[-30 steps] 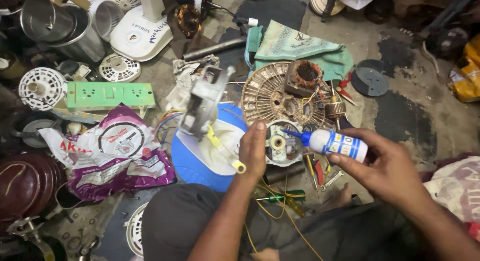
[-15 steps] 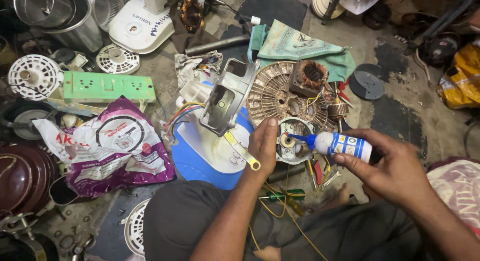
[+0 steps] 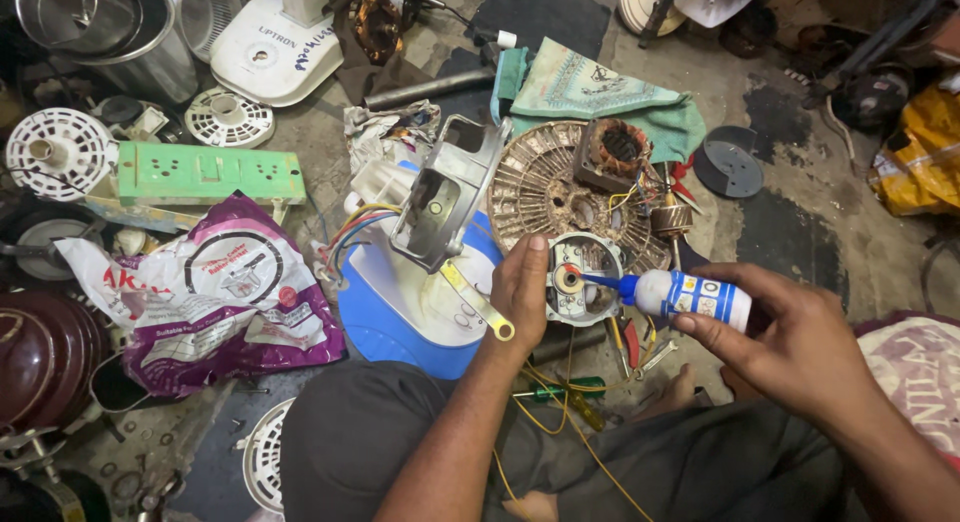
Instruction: The person sits on the floor and repairs a small electrical motor. They apply lubricant to the bearing, insert a metal ring, and use a screwdriver to adjust internal components.
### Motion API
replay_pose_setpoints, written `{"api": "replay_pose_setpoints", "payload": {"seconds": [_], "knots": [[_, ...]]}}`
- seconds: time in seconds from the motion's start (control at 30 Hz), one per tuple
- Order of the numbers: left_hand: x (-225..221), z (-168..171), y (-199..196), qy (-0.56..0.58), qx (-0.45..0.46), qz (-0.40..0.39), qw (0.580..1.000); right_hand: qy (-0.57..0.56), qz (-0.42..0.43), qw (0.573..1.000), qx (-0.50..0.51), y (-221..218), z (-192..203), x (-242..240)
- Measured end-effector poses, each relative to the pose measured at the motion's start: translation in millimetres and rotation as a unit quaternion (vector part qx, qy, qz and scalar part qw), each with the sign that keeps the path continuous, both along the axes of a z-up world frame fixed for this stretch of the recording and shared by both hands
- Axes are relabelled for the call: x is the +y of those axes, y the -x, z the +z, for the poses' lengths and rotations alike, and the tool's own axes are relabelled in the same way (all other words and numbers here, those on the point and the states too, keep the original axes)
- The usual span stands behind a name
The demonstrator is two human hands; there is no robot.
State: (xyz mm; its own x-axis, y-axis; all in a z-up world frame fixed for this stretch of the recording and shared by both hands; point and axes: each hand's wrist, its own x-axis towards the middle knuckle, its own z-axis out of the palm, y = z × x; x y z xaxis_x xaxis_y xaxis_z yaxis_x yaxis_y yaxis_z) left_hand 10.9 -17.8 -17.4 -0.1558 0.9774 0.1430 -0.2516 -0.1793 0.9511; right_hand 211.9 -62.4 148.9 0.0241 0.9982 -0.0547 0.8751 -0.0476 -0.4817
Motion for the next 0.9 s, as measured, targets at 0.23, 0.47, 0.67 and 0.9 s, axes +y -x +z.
{"api": "replay_pose_setpoints", "payload": {"seconds": [0.23, 0.47, 0.67, 0.9], "knots": [[2, -3, -2, 0.007, 0.005, -0.003, 1.000, 0.013, 0.013, 0.999, -0.029, -1, 1, -4], [2, -4, -3, 0.006, 0.002, -0.001, 1.000, -0.037, 0.054, 0.997, -0.040, 10, 3, -1], [3, -6, -3, 0.001, -0.010, 0.005, 1.000, -0.085, 0.091, 0.992, -0.035, 10, 0, 4], [4, -8, -3, 0.008, -0.005, 0.003, 1.000, -0.067, 0.066, 0.993, -0.069, 3, 3, 5]]}}
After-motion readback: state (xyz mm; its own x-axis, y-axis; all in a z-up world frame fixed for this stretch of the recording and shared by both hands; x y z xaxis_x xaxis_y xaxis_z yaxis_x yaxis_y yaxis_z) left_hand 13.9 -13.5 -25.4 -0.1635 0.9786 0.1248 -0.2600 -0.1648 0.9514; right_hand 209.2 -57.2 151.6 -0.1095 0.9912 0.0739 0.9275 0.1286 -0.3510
